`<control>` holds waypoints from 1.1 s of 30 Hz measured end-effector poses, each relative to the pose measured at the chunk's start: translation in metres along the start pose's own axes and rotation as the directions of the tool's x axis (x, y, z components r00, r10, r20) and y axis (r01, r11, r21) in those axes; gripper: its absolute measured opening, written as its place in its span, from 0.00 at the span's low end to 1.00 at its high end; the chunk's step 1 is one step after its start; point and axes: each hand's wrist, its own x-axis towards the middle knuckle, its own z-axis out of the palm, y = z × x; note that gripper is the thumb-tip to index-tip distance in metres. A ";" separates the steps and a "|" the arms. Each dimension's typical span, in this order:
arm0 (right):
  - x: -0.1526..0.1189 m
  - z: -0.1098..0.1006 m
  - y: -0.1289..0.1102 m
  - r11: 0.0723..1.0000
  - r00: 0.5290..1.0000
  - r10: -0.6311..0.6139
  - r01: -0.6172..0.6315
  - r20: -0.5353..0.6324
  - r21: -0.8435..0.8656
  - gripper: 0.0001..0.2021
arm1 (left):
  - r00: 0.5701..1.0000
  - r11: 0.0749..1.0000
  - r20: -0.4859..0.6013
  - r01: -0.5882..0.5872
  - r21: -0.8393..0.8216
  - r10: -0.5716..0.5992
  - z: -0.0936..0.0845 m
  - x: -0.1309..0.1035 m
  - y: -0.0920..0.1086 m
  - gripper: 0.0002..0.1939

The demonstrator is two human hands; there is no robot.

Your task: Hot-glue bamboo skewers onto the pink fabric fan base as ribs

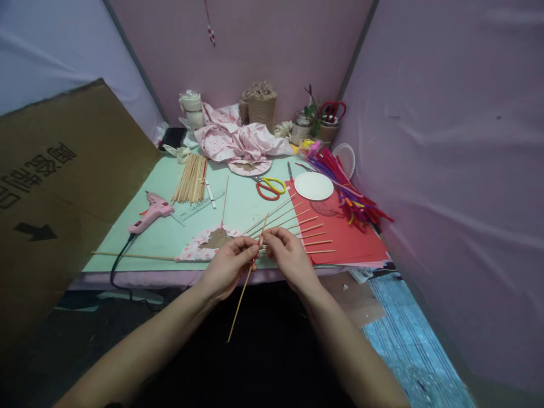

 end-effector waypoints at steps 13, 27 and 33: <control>0.002 -0.001 0.000 0.981 0.993 -0.109 0.100 -0.044 -0.169 0.10 | 0.999 0.995 0.002 -0.040 0.087 0.040 -0.005 0.003 -0.006 0.18; 0.001 -0.002 -0.002 0.996 0.995 0.069 -0.074 0.076 0.059 0.16 | 0.995 0.992 -0.044 -0.080 0.101 0.084 -0.005 0.004 -0.009 0.12; -0.001 0.000 -0.006 0.987 0.988 0.120 -0.130 0.102 0.097 0.16 | 0.993 0.992 -0.074 -0.082 0.096 0.089 -0.004 0.004 -0.010 0.10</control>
